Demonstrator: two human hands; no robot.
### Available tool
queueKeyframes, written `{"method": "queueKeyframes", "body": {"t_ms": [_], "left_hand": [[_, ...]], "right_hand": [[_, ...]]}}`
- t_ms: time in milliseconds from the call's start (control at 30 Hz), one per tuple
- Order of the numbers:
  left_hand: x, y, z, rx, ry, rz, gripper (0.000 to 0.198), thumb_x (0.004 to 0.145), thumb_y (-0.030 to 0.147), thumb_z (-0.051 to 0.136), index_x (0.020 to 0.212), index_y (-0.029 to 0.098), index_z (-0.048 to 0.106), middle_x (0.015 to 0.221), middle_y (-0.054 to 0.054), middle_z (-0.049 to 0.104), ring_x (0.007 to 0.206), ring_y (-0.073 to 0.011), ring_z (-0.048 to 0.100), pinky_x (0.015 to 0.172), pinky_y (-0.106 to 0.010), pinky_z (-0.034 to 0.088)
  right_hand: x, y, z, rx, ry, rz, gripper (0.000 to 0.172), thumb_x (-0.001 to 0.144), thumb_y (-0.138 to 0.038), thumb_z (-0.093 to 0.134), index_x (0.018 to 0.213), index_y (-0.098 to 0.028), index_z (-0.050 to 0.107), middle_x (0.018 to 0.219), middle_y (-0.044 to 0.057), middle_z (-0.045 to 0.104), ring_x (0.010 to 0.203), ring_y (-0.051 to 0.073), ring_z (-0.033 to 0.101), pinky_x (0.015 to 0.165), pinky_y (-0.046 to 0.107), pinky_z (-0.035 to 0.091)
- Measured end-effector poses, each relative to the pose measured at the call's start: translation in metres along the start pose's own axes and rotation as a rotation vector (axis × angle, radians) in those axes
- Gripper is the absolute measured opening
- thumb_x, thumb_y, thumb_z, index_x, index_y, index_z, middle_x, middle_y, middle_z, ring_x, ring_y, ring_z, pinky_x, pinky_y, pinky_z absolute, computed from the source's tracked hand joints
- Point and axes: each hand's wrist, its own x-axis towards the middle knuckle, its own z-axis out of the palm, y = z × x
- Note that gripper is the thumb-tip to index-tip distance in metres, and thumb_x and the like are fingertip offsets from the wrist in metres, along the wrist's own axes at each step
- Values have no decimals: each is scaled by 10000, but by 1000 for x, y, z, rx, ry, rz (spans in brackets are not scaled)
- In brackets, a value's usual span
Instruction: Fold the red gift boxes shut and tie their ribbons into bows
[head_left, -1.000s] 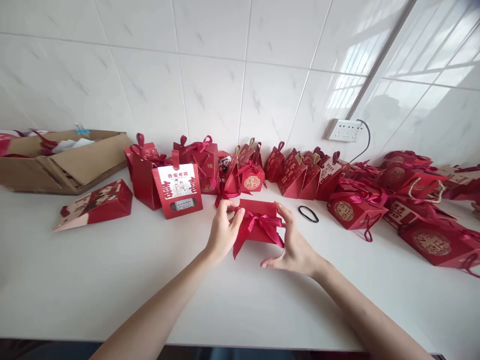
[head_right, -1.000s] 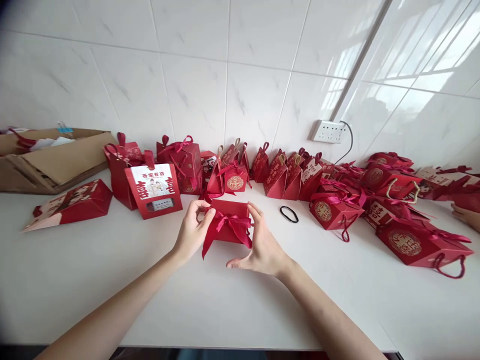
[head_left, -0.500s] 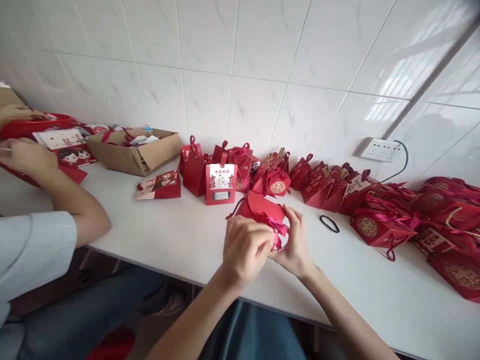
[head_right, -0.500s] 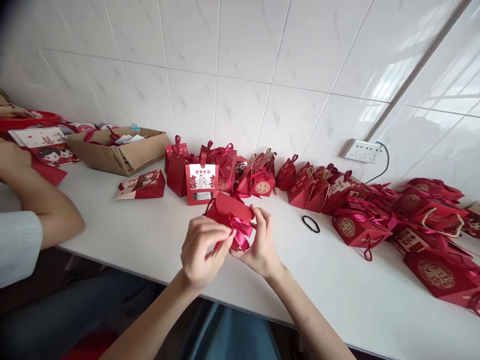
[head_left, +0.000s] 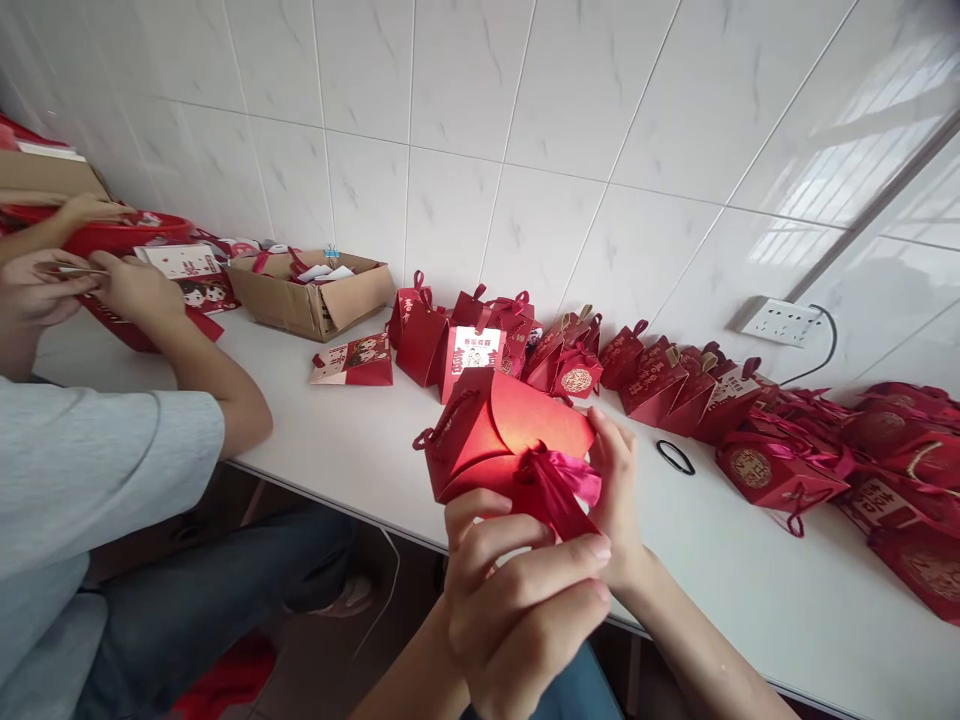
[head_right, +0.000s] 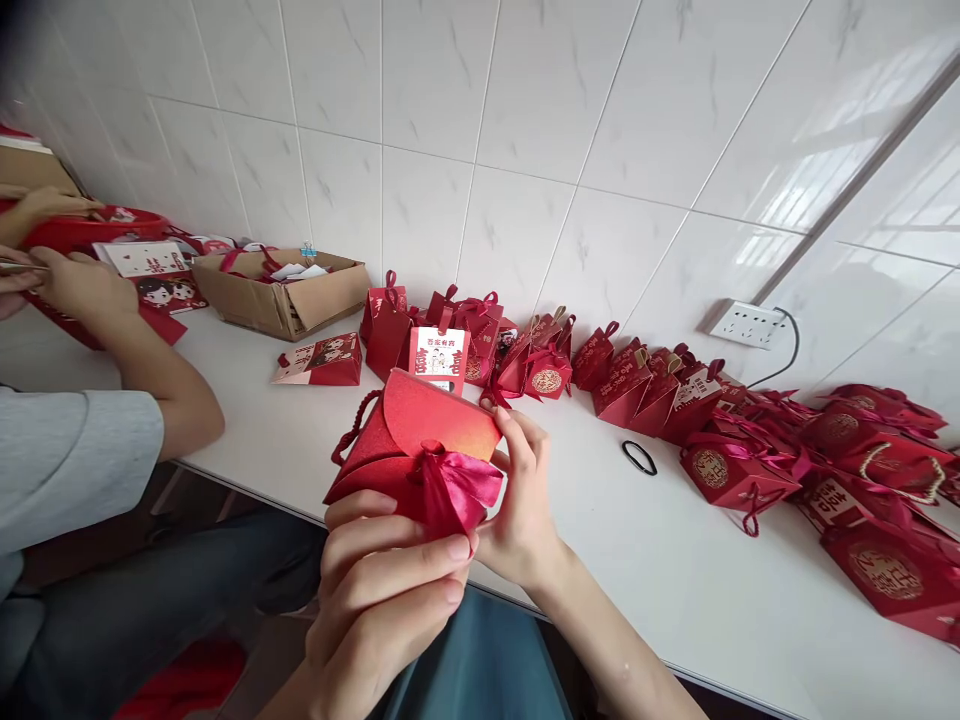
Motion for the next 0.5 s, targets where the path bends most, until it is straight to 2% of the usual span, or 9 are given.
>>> {"method": "queueKeyframes", "body": {"t_ms": [67,167,333,500], "left_hand": [[-1,1,1,-19,34,4,157,809,96,673,722,186,579,786,29,728,714,-127,594,750,-354,492],[-1,0,5,-29,37,89,157,774,37,682,699,143,595,837,7,724,714,-124,596,744,-339,490],[-1,7,12,-22,146,-27,221,773,9,695,639,138,575,784,14,708,686,-117,588,725,-321,488],[-4,8,16,-22,105,21,202,763,32,715,668,146,578,802,6,712,670,-120,593,716,-324,497]], "right_hand": [[0,-1,2,-17,17,-3,654,936,-277,500,1507,-330,188,1244,135,395,1189,296,444,833,432,555],[-1,-2,7,-29,68,-17,617,946,-261,471,1501,-333,211,1227,124,406,1153,277,471,796,421,562],[-5,-3,12,-1,78,-1,613,950,-221,456,1504,-335,219,1247,108,397,1164,241,478,790,366,562],[-8,-2,9,7,85,19,625,947,-182,446,1504,-344,216,1275,103,405,1207,236,464,828,373,558]]}}
